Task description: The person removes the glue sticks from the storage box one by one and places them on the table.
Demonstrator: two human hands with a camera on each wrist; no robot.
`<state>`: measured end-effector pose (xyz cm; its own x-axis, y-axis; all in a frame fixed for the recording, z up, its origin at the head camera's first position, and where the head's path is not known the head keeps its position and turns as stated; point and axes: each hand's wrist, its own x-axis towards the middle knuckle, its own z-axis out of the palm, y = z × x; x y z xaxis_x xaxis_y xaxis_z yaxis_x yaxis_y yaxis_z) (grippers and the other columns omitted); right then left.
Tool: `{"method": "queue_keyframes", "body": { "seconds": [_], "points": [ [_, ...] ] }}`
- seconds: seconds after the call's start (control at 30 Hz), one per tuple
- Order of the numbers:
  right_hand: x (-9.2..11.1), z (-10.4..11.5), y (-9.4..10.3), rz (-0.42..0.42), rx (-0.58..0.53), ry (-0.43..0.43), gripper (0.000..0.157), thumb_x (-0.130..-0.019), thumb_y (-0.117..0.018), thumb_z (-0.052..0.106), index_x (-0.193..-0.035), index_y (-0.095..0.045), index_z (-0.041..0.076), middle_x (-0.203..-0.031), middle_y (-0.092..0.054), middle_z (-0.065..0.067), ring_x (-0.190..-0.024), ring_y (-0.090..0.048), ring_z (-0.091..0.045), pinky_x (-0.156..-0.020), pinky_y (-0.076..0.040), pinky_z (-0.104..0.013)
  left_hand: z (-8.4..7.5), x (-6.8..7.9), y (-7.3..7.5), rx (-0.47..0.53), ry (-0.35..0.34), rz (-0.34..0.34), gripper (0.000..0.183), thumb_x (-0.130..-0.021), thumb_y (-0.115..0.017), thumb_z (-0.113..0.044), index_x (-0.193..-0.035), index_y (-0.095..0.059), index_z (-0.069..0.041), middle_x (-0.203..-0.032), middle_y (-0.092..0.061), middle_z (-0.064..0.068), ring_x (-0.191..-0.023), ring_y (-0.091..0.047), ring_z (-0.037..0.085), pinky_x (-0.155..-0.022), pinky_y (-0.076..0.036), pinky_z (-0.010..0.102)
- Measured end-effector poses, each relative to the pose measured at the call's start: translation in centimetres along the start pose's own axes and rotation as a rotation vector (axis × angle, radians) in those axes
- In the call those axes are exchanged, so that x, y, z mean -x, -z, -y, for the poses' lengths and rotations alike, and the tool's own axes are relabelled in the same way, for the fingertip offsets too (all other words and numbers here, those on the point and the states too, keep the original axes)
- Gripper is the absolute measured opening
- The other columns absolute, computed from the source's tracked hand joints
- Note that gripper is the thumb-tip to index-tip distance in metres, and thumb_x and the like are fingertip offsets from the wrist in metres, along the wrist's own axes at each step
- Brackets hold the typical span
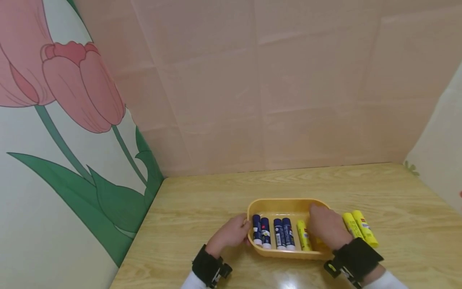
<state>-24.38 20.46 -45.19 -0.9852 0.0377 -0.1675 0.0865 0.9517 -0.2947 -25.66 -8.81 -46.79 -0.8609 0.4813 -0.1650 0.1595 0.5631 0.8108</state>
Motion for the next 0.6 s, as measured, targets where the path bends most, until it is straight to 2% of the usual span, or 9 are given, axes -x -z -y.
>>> {"method": "queue_keyframes", "body": {
  "seconds": [0.13,0.33,0.43,0.6],
  "points": [
    [0.2,0.1,0.4,0.012,-0.038,-0.013,0.031,-0.081,-0.07,0.007,-0.105,-0.054,-0.005,-0.076,-0.053,-0.012,-0.064,-0.052,-0.026,-0.052,-0.041,-0.033,0.1,-0.1,-0.1,-0.008,0.004,-0.002,0.029,-0.108,-0.041,-0.023,-0.12,-0.058,-0.004,-0.069,-0.063,0.002,-0.065,-0.063,0.027,-0.055,-0.044,0.029],
    [0.5,0.3,1.3,0.024,-0.072,-0.044,0.054,-0.071,-0.08,0.007,-0.116,-0.053,-0.007,-0.084,-0.056,-0.014,-0.071,-0.052,-0.029,-0.057,-0.042,-0.035,0.1,-0.1,-0.1,0.004,0.015,-0.002,0.029,-0.108,-0.041,-0.024,-0.122,-0.058,-0.005,-0.07,-0.063,0.002,-0.066,-0.063,0.028,-0.055,-0.044,0.03],
    [0.6,0.4,1.6,0.029,-0.078,-0.047,0.061,-0.071,-0.081,0.008,-0.121,-0.05,-0.008,-0.088,-0.058,-0.017,-0.073,-0.052,-0.031,-0.059,-0.043,-0.036,0.1,0.0,0.0,0.009,0.019,-0.002,0.03,-0.108,-0.041,-0.025,-0.121,-0.058,-0.004,-0.07,-0.063,0.003,-0.065,-0.062,0.028,-0.055,-0.044,0.03],
    [0.7,0.4,2.1,0.015,-0.08,-0.029,0.068,-0.077,-0.075,0.008,-0.133,-0.043,-0.011,-0.102,-0.061,-0.029,-0.076,-0.053,-0.032,-0.062,-0.046,-0.04,0.1,-0.1,0.0,0.008,0.016,0.0,0.03,-0.108,-0.041,-0.024,-0.122,-0.058,-0.004,-0.069,-0.063,0.002,-0.064,-0.062,0.026,-0.055,-0.044,0.029]
  ]
}}
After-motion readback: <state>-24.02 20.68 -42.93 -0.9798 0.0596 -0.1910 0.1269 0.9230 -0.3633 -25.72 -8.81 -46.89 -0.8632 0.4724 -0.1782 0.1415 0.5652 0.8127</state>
